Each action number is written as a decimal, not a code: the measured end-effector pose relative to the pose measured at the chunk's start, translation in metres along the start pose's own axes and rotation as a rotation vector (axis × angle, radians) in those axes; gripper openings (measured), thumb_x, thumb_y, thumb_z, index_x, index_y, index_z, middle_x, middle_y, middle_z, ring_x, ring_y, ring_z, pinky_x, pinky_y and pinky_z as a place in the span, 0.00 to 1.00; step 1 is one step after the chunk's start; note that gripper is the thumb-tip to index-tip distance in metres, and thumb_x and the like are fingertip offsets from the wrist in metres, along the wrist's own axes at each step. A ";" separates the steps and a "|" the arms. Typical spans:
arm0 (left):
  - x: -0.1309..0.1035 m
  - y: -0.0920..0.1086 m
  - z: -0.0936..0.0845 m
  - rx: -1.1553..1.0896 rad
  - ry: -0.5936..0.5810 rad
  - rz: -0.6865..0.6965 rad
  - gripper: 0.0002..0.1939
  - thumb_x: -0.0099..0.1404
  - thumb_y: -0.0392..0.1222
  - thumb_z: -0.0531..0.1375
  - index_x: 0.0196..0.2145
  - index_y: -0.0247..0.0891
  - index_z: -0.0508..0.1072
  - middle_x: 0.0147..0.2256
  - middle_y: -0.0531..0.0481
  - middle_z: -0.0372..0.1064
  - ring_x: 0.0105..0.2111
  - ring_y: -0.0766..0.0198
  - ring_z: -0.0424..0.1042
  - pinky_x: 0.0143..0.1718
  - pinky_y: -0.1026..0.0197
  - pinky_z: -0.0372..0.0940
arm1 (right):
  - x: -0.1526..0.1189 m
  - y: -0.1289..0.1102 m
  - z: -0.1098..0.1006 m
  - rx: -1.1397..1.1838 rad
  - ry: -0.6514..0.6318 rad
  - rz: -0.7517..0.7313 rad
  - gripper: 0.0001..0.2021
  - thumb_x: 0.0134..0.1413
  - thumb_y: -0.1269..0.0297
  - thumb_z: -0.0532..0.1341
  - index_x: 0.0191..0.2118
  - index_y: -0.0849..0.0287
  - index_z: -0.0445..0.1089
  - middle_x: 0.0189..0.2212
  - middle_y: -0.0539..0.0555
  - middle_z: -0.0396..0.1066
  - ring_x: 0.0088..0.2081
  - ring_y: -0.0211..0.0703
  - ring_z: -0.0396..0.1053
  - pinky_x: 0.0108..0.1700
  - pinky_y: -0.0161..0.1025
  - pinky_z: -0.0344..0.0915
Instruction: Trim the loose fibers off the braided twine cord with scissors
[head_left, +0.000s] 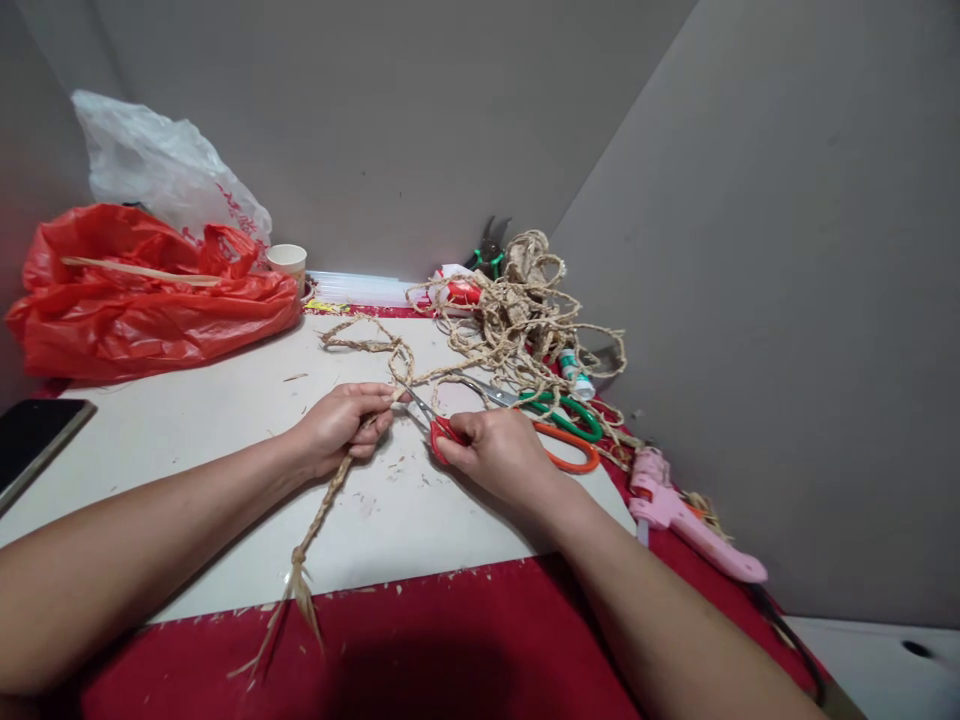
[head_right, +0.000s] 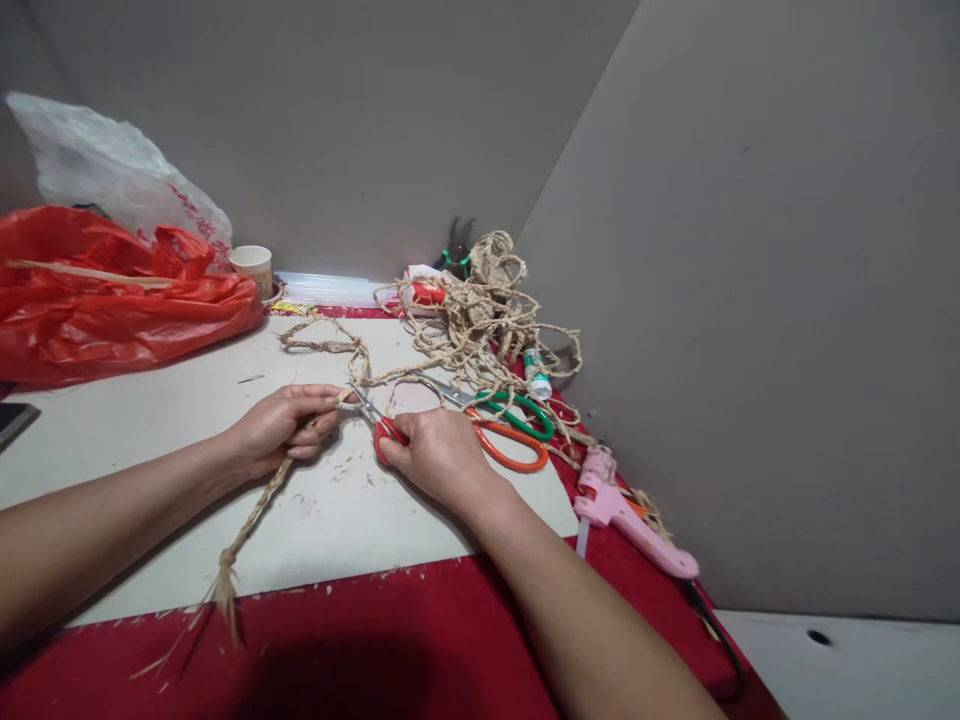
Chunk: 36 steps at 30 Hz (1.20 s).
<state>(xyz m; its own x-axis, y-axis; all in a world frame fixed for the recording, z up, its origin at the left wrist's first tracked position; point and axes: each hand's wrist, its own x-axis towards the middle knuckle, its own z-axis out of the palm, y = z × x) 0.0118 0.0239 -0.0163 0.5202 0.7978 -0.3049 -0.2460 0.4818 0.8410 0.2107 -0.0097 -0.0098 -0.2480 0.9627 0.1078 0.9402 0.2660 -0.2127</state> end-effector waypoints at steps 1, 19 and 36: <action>0.000 0.000 0.000 -0.003 0.000 0.000 0.06 0.60 0.32 0.57 0.35 0.34 0.72 0.18 0.57 0.55 0.11 0.78 0.41 0.12 0.71 0.35 | 0.000 0.000 0.000 0.002 0.006 -0.006 0.14 0.50 0.61 0.56 0.17 0.59 0.66 0.13 0.47 0.57 0.18 0.33 0.47 0.25 0.36 0.41; 0.000 -0.002 0.000 0.044 0.028 0.006 0.04 0.61 0.34 0.56 0.35 0.36 0.70 0.16 0.59 0.52 0.12 0.77 0.39 0.13 0.70 0.35 | -0.002 0.000 0.004 0.154 0.039 -0.012 0.18 0.47 0.61 0.55 0.15 0.58 0.48 0.13 0.44 0.41 0.19 0.33 0.43 0.25 0.37 0.40; 0.005 0.000 -0.004 -0.072 0.050 0.083 0.04 0.62 0.31 0.57 0.35 0.35 0.65 0.35 0.43 0.73 0.20 0.73 0.61 0.19 0.70 0.58 | 0.000 0.010 0.014 0.545 -0.059 0.088 0.17 0.49 0.60 0.55 0.16 0.57 0.50 0.16 0.45 0.44 0.20 0.32 0.44 0.23 0.35 0.42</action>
<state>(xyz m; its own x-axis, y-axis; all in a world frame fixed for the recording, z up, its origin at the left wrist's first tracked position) 0.0114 0.0296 -0.0195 0.4545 0.8523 -0.2588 -0.3456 0.4365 0.8307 0.2169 -0.0065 -0.0259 -0.2015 0.9794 0.0157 0.7047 0.1561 -0.6921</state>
